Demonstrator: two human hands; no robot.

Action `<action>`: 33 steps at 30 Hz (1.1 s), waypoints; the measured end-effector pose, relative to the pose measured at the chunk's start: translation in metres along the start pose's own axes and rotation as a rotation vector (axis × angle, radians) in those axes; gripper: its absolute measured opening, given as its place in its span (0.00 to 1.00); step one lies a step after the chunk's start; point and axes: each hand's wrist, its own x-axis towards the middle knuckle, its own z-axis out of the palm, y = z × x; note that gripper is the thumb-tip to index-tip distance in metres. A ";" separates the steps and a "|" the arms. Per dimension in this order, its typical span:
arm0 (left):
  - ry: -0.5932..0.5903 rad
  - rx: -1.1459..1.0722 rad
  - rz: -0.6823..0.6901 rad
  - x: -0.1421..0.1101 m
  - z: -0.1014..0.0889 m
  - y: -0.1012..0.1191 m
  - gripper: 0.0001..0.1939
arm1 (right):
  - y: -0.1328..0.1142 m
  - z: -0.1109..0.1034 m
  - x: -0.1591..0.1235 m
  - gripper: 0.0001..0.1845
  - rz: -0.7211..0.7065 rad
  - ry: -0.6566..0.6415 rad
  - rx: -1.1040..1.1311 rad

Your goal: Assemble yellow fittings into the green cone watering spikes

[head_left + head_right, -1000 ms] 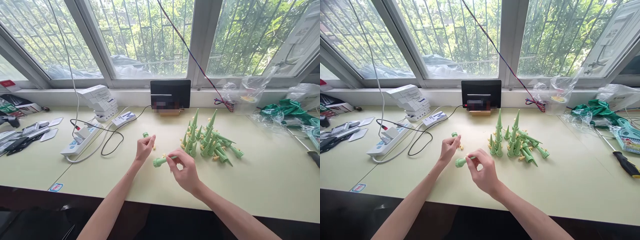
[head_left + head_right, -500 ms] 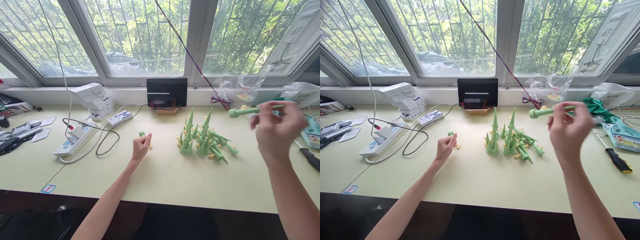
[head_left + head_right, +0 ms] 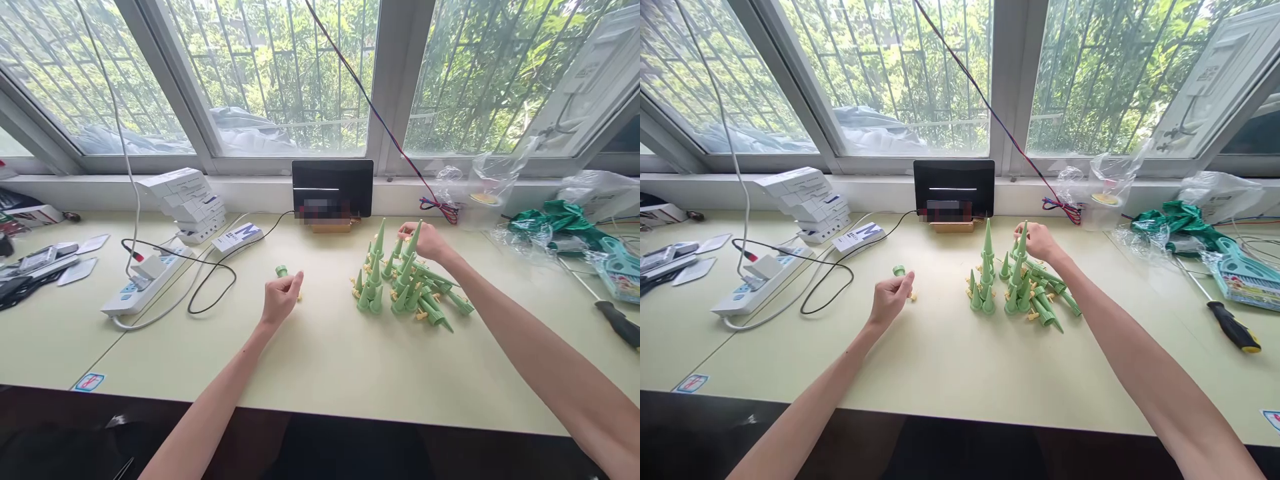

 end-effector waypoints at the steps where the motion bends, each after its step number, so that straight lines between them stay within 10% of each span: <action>1: -0.001 0.007 0.004 0.000 0.000 0.000 0.30 | 0.002 0.003 0.000 0.14 -0.003 -0.022 -0.001; 33: -0.067 0.027 0.017 -0.001 0.002 -0.002 0.30 | 0.005 0.000 -0.016 0.16 0.066 -0.302 0.135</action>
